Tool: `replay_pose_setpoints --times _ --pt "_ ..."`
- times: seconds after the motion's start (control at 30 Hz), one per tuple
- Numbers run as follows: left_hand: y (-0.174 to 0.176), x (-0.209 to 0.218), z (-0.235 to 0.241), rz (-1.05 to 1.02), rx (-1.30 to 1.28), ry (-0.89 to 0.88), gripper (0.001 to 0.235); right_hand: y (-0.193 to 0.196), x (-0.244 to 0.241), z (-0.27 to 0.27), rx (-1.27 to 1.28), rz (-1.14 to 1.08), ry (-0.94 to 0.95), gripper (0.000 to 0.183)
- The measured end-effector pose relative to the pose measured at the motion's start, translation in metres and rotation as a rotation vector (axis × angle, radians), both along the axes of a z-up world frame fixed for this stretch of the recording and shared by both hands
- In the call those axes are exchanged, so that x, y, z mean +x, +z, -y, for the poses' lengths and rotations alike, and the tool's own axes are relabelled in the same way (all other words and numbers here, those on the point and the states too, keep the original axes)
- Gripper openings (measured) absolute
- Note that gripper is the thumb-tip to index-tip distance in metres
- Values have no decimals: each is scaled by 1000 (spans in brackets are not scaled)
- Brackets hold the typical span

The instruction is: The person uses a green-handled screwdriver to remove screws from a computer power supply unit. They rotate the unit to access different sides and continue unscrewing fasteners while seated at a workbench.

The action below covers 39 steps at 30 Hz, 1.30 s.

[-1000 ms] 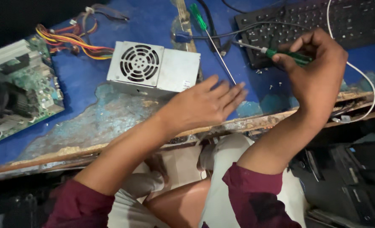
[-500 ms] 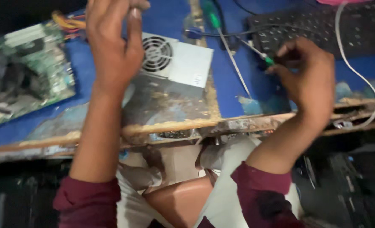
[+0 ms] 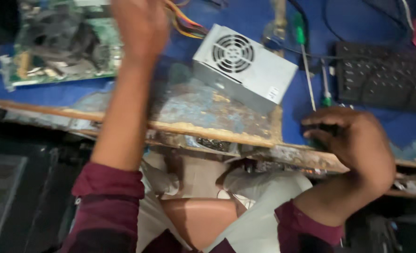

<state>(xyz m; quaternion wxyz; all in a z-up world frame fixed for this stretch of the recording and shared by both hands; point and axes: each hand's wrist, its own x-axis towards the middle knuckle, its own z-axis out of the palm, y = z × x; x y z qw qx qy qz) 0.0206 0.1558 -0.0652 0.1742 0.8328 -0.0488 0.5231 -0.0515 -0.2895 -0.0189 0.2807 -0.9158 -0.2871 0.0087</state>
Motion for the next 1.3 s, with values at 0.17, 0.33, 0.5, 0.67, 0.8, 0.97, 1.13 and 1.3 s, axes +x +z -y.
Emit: replay_pose_setpoints --times 0.17,0.33,0.5,0.67,0.8,0.97,1.13,1.3 --pt "26 -16 59 9 431 -439 34 -7 6 -10 1 -28 -56 18" --pt "38 -25 64 -97 442 -518 39 -15 9 -3 -46 87 -129 18" --pt "40 -26 65 -150 446 -555 41 -13 5 -6 -101 135 -184 18" --pt "41 -27 64 -164 469 -589 38 -11 4 -10 -158 113 -228 14" --pt "36 -24 61 -211 447 -612 40 -3 1 -9 -96 126 -126 16" --pt "31 -27 59 -220 449 -572 40 4 -3 -20 -147 34 -225 23" --pt "36 -30 62 -220 444 -524 37 -3 2 -13 -103 109 -118 14" --pt "41 -33 60 -127 391 -505 35 -2 -2 -19 -194 87 -152 13"
